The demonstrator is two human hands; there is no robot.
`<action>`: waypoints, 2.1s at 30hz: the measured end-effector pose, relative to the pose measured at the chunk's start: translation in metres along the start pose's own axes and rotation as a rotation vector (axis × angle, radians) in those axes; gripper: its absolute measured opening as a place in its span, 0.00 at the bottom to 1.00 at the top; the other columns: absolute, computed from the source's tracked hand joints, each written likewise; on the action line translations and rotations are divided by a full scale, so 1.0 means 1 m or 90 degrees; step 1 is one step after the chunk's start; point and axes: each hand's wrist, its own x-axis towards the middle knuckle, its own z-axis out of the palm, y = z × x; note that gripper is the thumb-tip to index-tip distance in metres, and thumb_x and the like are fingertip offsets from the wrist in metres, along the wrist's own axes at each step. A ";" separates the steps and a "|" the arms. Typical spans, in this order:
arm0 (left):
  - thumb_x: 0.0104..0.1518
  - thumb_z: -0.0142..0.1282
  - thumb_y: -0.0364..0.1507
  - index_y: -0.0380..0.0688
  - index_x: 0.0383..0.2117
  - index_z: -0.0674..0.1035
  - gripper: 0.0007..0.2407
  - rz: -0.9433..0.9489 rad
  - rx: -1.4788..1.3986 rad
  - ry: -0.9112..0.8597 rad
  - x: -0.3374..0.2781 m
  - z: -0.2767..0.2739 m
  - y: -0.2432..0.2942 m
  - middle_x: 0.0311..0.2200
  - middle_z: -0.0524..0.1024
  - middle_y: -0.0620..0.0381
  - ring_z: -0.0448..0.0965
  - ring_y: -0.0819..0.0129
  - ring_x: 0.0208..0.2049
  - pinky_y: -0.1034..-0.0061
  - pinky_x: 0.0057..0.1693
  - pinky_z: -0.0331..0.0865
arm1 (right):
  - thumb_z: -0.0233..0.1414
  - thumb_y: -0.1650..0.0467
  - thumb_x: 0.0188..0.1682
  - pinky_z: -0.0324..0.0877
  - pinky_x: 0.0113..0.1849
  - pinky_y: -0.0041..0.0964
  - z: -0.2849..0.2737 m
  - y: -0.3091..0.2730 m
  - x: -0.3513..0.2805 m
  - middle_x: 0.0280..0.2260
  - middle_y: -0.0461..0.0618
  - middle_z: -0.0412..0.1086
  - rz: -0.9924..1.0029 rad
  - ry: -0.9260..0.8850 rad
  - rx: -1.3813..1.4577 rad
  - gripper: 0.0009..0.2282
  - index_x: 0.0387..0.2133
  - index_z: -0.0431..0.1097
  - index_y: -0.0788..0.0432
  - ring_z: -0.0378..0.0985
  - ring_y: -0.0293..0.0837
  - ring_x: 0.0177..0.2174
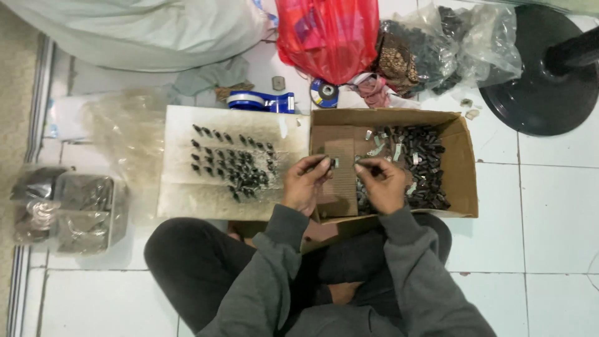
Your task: Assembling small metal components by hand and placing them onto a template board while sitting on the floor.
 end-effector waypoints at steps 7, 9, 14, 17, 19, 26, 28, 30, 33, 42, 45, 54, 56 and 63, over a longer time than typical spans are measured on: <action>0.55 0.71 0.21 0.26 0.45 0.82 0.14 0.044 0.001 -0.006 -0.042 -0.040 0.015 0.38 0.77 0.41 0.82 0.55 0.45 0.65 0.53 0.84 | 0.64 0.80 0.47 0.78 0.27 0.33 0.058 -0.064 -0.052 0.26 0.60 0.76 -0.001 0.009 0.189 0.09 0.40 0.79 0.68 0.79 0.41 0.27; 0.57 0.70 0.21 0.27 0.44 0.82 0.12 0.062 -0.022 -0.011 -0.050 -0.051 0.011 0.38 0.75 0.42 0.81 0.51 0.48 0.58 0.52 0.84 | 0.64 0.81 0.47 0.76 0.24 0.35 0.066 -0.066 -0.062 0.26 0.65 0.75 -0.025 0.043 0.242 0.08 0.39 0.77 0.71 0.80 0.45 0.26; 0.52 0.74 0.20 0.27 0.42 0.84 0.13 0.121 -0.044 0.017 -0.068 -0.054 0.014 0.32 0.80 0.38 0.84 0.53 0.41 0.65 0.47 0.86 | 0.64 0.81 0.47 0.74 0.24 0.35 0.079 -0.068 -0.078 0.25 0.64 0.76 -0.043 0.045 0.210 0.07 0.37 0.79 0.71 0.80 0.44 0.25; 0.50 0.75 0.19 0.28 0.41 0.85 0.13 0.148 -0.054 0.022 -0.080 -0.050 0.019 0.33 0.82 0.36 0.85 0.55 0.40 0.68 0.47 0.86 | 0.65 0.81 0.47 0.74 0.24 0.33 0.082 -0.070 -0.087 0.25 0.63 0.77 -0.052 0.048 0.189 0.06 0.37 0.78 0.71 0.80 0.43 0.25; 0.48 0.76 0.19 0.29 0.40 0.85 0.14 0.158 -0.060 0.037 -0.088 -0.045 0.023 0.34 0.84 0.36 0.85 0.58 0.40 0.71 0.47 0.85 | 0.65 0.80 0.47 0.74 0.24 0.33 0.083 -0.075 -0.091 0.25 0.64 0.77 -0.056 0.053 0.180 0.06 0.37 0.78 0.71 0.80 0.43 0.25; 0.48 0.76 0.21 0.35 0.37 0.87 0.11 0.233 0.057 0.051 -0.103 -0.042 0.027 0.36 0.85 0.37 0.84 0.58 0.42 0.69 0.47 0.83 | 0.63 0.82 0.48 0.73 0.24 0.35 0.077 -0.077 -0.094 0.25 0.65 0.75 -0.048 0.038 0.170 0.05 0.37 0.78 0.72 0.79 0.44 0.25; 0.47 0.77 0.22 0.37 0.36 0.88 0.11 0.239 0.082 0.058 -0.107 -0.042 0.030 0.36 0.86 0.40 0.85 0.59 0.43 0.69 0.48 0.82 | 0.63 0.82 0.47 0.73 0.23 0.36 0.073 -0.075 -0.094 0.24 0.64 0.75 -0.042 0.027 0.171 0.05 0.36 0.78 0.72 0.78 0.43 0.25; 0.49 0.77 0.24 0.40 0.37 0.88 0.10 0.246 0.114 0.044 -0.111 -0.042 0.032 0.37 0.86 0.41 0.86 0.56 0.44 0.66 0.50 0.82 | 0.63 0.83 0.45 0.74 0.23 0.36 0.067 -0.068 -0.092 0.23 0.63 0.73 -0.027 -0.002 0.183 0.05 0.35 0.78 0.74 0.77 0.43 0.24; 0.50 0.77 0.25 0.42 0.36 0.89 0.09 0.244 0.147 0.041 -0.116 -0.043 0.037 0.37 0.86 0.42 0.86 0.57 0.44 0.67 0.50 0.81 | 0.64 0.84 0.44 0.73 0.21 0.40 0.060 -0.070 -0.088 0.21 0.64 0.72 -0.019 -0.055 0.143 0.06 0.33 0.79 0.73 0.76 0.44 0.22; 0.51 0.74 0.24 0.43 0.36 0.89 0.08 0.193 0.229 0.038 -0.127 -0.041 0.052 0.37 0.86 0.40 0.85 0.53 0.44 0.64 0.49 0.81 | 0.62 0.84 0.41 0.71 0.22 0.37 0.046 -0.074 -0.072 0.18 0.62 0.72 0.001 -0.197 0.045 0.05 0.30 0.80 0.72 0.74 0.42 0.21; 0.52 0.75 0.25 0.39 0.40 0.88 0.11 0.162 0.180 0.054 -0.119 -0.046 0.044 0.37 0.85 0.37 0.84 0.54 0.43 0.62 0.47 0.80 | 0.65 0.82 0.42 0.73 0.23 0.39 0.048 -0.076 -0.074 0.20 0.64 0.73 0.016 -0.190 0.088 0.06 0.33 0.80 0.70 0.75 0.43 0.21; 0.52 0.75 0.26 0.35 0.41 0.87 0.12 0.181 0.151 0.065 -0.112 -0.059 0.038 0.37 0.85 0.35 0.82 0.57 0.42 0.64 0.45 0.80 | 0.63 0.77 0.50 0.75 0.27 0.34 0.070 -0.036 -0.090 0.27 0.60 0.77 0.060 -0.126 0.220 0.08 0.40 0.79 0.71 0.78 0.41 0.27; 0.54 0.74 0.26 0.37 0.41 0.87 0.11 0.209 0.177 0.080 -0.124 -0.065 0.045 0.37 0.84 0.34 0.84 0.50 0.42 0.61 0.45 0.81 | 0.64 0.75 0.50 0.75 0.28 0.35 0.078 -0.027 -0.097 0.28 0.60 0.78 0.057 -0.134 0.189 0.08 0.40 0.79 0.70 0.78 0.40 0.28; 0.53 0.73 0.25 0.51 0.37 0.90 0.07 0.445 0.354 0.281 -0.125 -0.100 0.023 0.31 0.85 0.55 0.87 0.61 0.34 0.73 0.36 0.83 | 0.63 0.75 0.52 0.78 0.34 0.41 0.128 -0.013 -0.120 0.31 0.61 0.79 0.022 -0.133 0.122 0.07 0.40 0.80 0.67 0.81 0.44 0.32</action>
